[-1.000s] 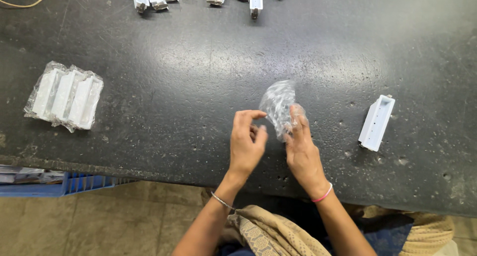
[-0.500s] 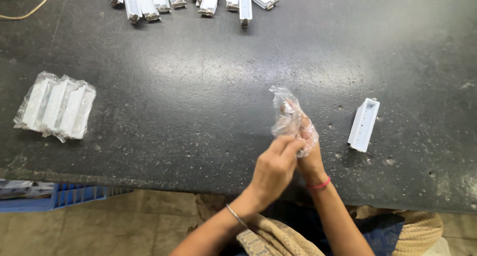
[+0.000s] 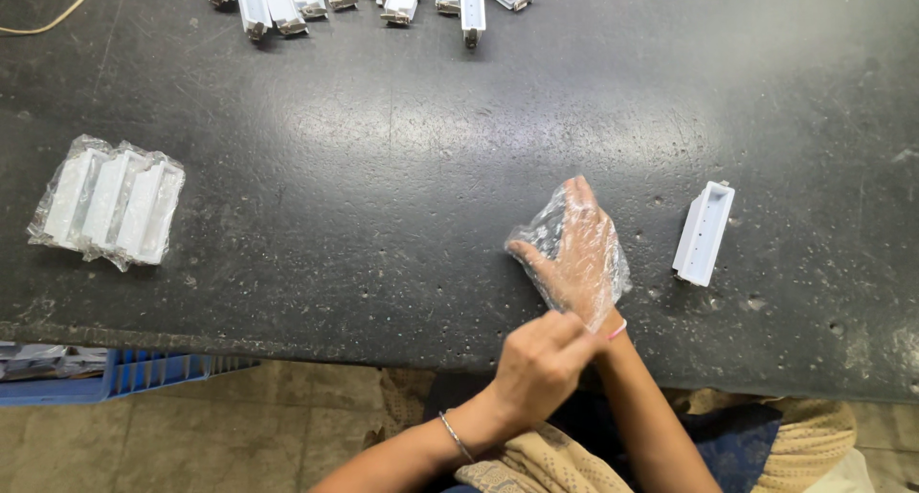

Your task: The person wraps white plastic components in clear plastic bags one at a time, folds the bag openings closed, and stacks the wrapped pieces on the workbench. They gather the wrapped pieces into a larger plastic bag and continue bagging more components from the pile.

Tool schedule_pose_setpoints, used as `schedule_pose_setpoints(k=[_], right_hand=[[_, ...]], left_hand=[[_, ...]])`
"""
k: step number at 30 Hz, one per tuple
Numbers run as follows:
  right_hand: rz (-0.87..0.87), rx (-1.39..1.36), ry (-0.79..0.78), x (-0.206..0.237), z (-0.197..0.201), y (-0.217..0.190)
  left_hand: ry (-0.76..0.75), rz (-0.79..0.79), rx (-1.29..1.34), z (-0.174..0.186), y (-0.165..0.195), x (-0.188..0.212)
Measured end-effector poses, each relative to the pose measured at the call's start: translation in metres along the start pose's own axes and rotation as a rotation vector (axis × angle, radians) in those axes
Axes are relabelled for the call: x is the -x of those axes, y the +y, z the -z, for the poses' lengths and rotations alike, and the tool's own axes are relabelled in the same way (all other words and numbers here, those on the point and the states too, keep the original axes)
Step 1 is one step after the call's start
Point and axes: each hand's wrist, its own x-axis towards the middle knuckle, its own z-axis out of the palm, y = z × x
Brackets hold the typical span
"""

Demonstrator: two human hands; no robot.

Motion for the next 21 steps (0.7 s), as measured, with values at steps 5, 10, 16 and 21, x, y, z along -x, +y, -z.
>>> schedule_pose_setpoints(k=[5,10,16,21], right_hand=[[0.132,-0.176,-0.004,-0.004,-0.005,0.014],[0.232,-0.277,-0.109,-0.004,-0.006,0.009],[0.237,-0.246,-0.216,0.011,0.019,-0.003],[0.194,-0.058,-0.196,0.028,0.033,-0.005]], left_hand=[[0.186,0.071,0.243,0.022,-0.018,-0.01],[0.178,0.568,0.117,0.025,-0.091,-0.033],[0.212,0.785,0.105,0.043,-0.146,-0.034],[0.264,0.77,0.043,0.052,-0.156,-0.029]])
